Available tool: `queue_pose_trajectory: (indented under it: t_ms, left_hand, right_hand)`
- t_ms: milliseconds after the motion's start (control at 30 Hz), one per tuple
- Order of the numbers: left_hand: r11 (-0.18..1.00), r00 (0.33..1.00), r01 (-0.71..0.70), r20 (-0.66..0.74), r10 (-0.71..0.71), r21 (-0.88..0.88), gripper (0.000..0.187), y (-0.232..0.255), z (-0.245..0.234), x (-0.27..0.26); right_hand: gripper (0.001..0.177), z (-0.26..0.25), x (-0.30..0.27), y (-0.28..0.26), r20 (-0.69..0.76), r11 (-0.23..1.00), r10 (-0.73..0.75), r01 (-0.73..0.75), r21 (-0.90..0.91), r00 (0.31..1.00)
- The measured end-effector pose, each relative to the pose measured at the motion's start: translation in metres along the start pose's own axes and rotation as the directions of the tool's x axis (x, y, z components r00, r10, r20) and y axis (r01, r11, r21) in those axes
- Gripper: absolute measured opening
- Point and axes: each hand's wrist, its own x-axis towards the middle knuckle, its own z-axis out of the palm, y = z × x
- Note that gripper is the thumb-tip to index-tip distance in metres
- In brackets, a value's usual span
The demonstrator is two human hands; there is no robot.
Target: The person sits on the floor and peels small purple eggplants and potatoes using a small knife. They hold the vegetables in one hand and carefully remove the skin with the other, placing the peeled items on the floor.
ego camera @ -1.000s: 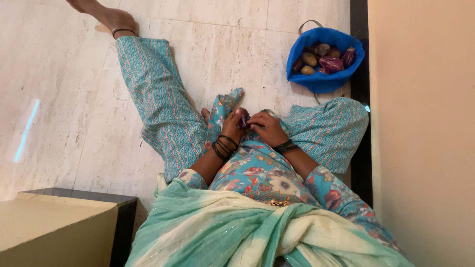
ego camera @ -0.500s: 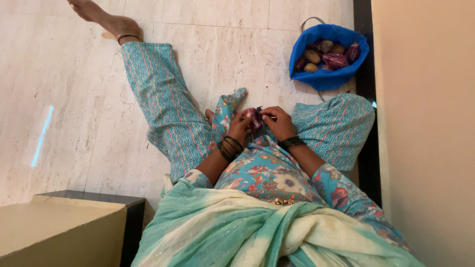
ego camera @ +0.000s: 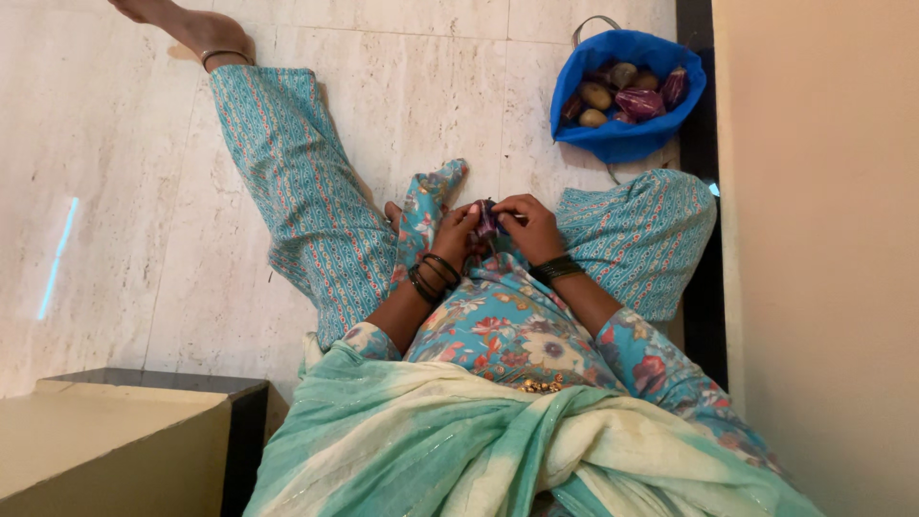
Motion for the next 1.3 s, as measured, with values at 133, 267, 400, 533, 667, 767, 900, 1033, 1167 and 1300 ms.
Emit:
queue_pose_trajectory:
  t_ms: [133, 267, 400, 533, 667, 767, 900, 1033, 1167, 1300]
  left_hand:
    - [0.997, 0.991, -0.049, 0.128, 0.041, 0.057, 0.042, -0.002, 0.006, -0.009]
    - [0.995, 0.995, -0.098, 0.008, 0.098, -0.031, 0.039, -0.004, 0.006, -0.004]
    - [0.972, 0.978, -0.175, -0.139, 0.153, -0.16, 0.038, 0.0, -0.003, 0.003]
    - [0.98, 0.987, -0.117, -0.128, 0.097, -0.159, 0.036, -0.001, -0.003, 0.0]
    - [0.998, 0.998, -0.039, -0.047, 0.037, -0.045, 0.038, 0.0, 0.005, -0.002]
    - [0.991, 0.99, -0.083, 0.118, 0.071, 0.101, 0.039, 0.0, 0.011, -0.007]
    - [0.988, 0.995, -0.07, 0.087, 0.058, 0.137, 0.039, 0.0, 0.013, -0.015]
    - [0.983, 0.986, -0.158, -0.062, 0.153, -0.092, 0.043, 0.006, 0.008, -0.01]
    - [0.958, 0.97, -0.187, -0.194, 0.145, -0.217, 0.053, 0.011, 0.004, -0.004]
    - [0.972, 0.972, -0.148, -0.209, 0.108, -0.183, 0.05, 0.015, 0.008, -0.01]
  right_hand:
    - [0.017, -0.003, 0.007, 0.016, -0.059, 0.984, 0.178, -0.178, 0.004, 0.982]
    - [0.019, -0.001, 0.006, 0.015, 0.011, 0.922, 0.381, -0.38, 0.074, 0.925]
    - [0.017, 0.002, 0.003, 0.0, 0.133, 1.0, 0.012, -0.015, 0.019, 0.991]
    - [0.016, 0.002, 0.002, -0.01, 0.179, 1.0, 0.023, -0.023, -0.001, 0.984]
    - [0.015, 0.001, 0.002, -0.004, 0.055, 0.997, 0.078, -0.076, -0.03, 0.995]
    - [0.017, -0.001, 0.007, 0.007, 0.001, 0.949, 0.302, -0.3, 0.094, 0.953]
    - [0.016, 0.0, 0.008, 0.014, 0.025, 0.98, 0.135, -0.137, 0.143, 0.991]
    - [0.018, 0.001, 0.006, 0.003, 0.072, 0.956, 0.278, -0.283, 0.074, 0.958]
    - [0.016, 0.004, 0.002, -0.012, 0.203, 0.997, 0.072, -0.069, -0.025, 0.976]
    - [0.017, 0.004, -0.001, -0.013, 0.226, 0.999, -0.005, 0.017, -0.052, 0.974]
